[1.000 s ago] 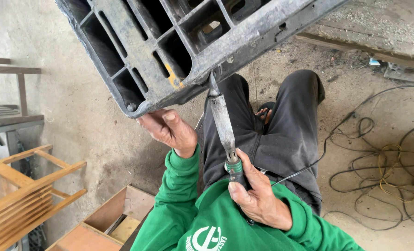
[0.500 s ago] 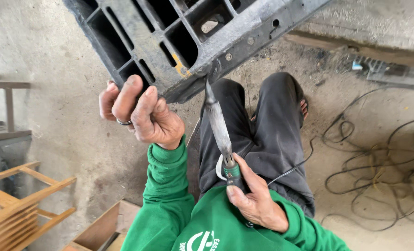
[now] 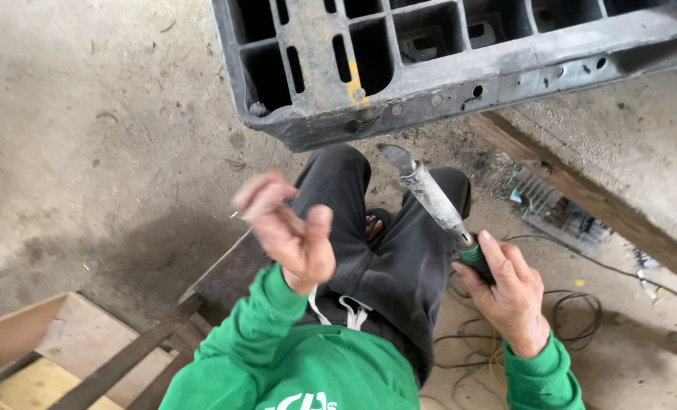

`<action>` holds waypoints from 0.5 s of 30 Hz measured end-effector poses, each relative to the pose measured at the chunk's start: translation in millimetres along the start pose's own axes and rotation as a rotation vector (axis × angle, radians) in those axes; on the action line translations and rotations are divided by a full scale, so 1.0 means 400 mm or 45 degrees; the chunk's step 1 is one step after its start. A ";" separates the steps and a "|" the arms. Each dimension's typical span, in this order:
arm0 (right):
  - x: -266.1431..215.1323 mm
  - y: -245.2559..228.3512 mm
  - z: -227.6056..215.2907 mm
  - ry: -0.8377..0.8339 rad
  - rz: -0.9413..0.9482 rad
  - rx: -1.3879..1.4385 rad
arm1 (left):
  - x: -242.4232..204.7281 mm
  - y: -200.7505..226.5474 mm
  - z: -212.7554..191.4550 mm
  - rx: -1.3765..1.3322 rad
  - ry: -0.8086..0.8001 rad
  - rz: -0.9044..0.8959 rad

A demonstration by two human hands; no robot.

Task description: The person repairs a black plastic crate by heating sections with a heat gun and manipulating the plastic with pliers and a screwdriver.

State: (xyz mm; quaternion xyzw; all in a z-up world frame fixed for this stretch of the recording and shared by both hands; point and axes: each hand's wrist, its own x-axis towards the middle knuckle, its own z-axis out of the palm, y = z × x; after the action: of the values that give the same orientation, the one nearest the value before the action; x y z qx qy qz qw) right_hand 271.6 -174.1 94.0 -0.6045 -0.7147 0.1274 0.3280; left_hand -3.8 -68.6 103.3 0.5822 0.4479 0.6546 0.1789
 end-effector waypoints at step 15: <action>0.217 0.135 -0.135 -0.153 -0.437 -0.325 | -0.131 -0.028 0.138 -1.079 -0.457 -1.265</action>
State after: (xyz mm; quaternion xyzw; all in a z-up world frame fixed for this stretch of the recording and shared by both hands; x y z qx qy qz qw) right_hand 342.8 -90.8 130.6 -0.5019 -0.8357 0.0139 0.2225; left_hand 57.3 -81.3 58.5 0.2864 0.3302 0.5068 0.7430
